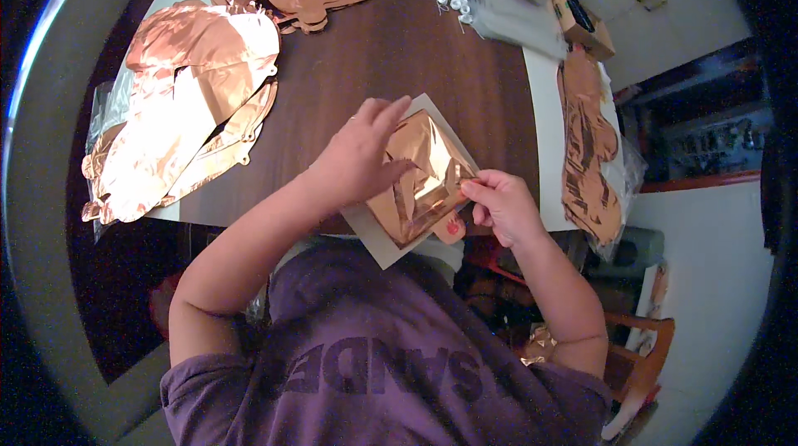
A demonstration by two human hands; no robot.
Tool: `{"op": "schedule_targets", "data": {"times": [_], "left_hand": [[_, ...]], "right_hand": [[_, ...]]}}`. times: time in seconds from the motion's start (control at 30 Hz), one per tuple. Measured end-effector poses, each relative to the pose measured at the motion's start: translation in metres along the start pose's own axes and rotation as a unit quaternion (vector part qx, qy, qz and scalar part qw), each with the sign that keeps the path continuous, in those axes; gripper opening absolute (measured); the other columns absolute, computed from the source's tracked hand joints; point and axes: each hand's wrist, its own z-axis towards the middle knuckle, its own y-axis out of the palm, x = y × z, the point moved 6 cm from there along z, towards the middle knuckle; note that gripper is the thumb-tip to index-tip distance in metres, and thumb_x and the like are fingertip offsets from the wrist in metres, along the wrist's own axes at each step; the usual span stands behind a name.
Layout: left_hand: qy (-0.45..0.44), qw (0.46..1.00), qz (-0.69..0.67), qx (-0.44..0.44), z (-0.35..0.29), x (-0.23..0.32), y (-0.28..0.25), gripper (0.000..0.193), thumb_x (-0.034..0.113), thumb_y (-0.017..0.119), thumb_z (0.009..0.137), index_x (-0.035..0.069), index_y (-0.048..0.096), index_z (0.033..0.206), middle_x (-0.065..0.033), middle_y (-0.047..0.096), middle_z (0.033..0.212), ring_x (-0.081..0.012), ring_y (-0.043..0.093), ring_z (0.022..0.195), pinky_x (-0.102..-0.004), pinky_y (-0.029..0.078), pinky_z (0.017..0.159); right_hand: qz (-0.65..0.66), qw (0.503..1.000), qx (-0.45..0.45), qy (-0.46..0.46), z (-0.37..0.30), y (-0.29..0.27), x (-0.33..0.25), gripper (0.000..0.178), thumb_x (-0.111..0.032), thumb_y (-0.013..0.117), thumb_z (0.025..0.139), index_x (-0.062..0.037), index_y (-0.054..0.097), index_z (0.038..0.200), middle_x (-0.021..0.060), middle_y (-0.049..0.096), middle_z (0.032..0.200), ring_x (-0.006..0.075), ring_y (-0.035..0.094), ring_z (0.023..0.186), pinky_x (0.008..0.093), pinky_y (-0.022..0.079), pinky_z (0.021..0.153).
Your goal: Folding rose-gold letter balloons and placing them into clear plastic retail packaging with cardboard inserts.
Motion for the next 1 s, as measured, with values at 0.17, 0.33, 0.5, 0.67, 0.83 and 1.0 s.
{"op": "schedule_targets", "data": {"times": [0.17,0.33,0.5,0.67,0.83,1.0], "left_hand": [[-0.161,0.977,-0.136,-0.042,0.012,-0.023,-0.009,0.053,0.013,0.071,0.081,-0.002,0.052,0.128,-0.0166,0.068,0.098,-0.0239,0.067,0.087,-0.0356,0.056,0.072],[-0.240,0.954,-0.165,-0.064,0.012,-0.025,-0.003,0.042,0.012,0.068,0.083,-0.002,0.058,0.121,-0.0170,0.069,0.094,-0.0232,0.067,0.082,-0.0342,0.055,0.070],[-0.206,0.967,-0.145,-0.024,0.012,-0.036,0.002,0.034,0.013,0.065,0.085,0.000,0.062,0.116,-0.0171,0.069,0.088,-0.0237,0.067,0.075,-0.0365,0.054,0.071],[-0.179,0.981,-0.064,-0.047,0.013,-0.040,0.005,0.033,0.009,0.064,0.086,-0.002,0.059,0.117,-0.0151,0.068,0.085,-0.0202,0.065,0.073,-0.0346,0.053,0.065],[-0.136,0.990,0.005,0.021,0.016,-0.037,-0.003,0.032,0.012,0.067,0.084,0.000,0.060,0.113,-0.0181,0.069,0.092,-0.0286,0.068,0.082,-0.0392,0.054,0.074],[-0.128,0.989,0.075,0.030,0.013,-0.030,-0.017,0.032,0.021,0.070,0.083,0.003,0.062,0.107,-0.0174,0.070,0.091,-0.0344,0.069,0.084,-0.0424,0.054,0.075]], "right_hand": [[0.033,0.999,-0.002,0.028,0.000,-0.005,0.012,0.017,-0.015,0.063,0.092,-0.0003,0.064,0.101,0.0049,0.067,0.084,0.0113,0.062,0.059,0.0219,0.044,0.048],[0.107,0.994,-0.008,0.037,0.003,-0.005,0.026,0.018,-0.016,0.062,0.093,-0.0009,0.062,0.102,0.0070,0.067,0.086,0.0149,0.067,0.070,0.0244,0.053,0.057],[0.132,0.989,-0.027,0.054,0.002,-0.003,0.025,0.014,-0.014,0.060,0.094,-0.0012,0.060,0.100,0.0081,0.067,0.086,0.0167,0.068,0.074,0.0275,0.057,0.063],[0.132,0.990,-0.018,0.053,0.000,0.002,0.024,0.015,-0.013,0.059,0.094,0.0003,0.059,0.102,0.0091,0.066,0.088,0.0180,0.068,0.075,0.0283,0.057,0.063],[0.136,0.990,-0.011,0.039,0.002,0.006,0.021,0.017,-0.013,0.059,0.094,0.0015,0.059,0.103,0.0100,0.066,0.090,0.0196,0.069,0.077,0.0289,0.057,0.063],[0.127,0.991,-0.004,0.040,0.007,0.010,0.021,0.018,-0.013,0.059,0.094,0.0016,0.058,0.103,0.0099,0.066,0.091,0.0200,0.069,0.078,0.0284,0.057,0.063]]}}
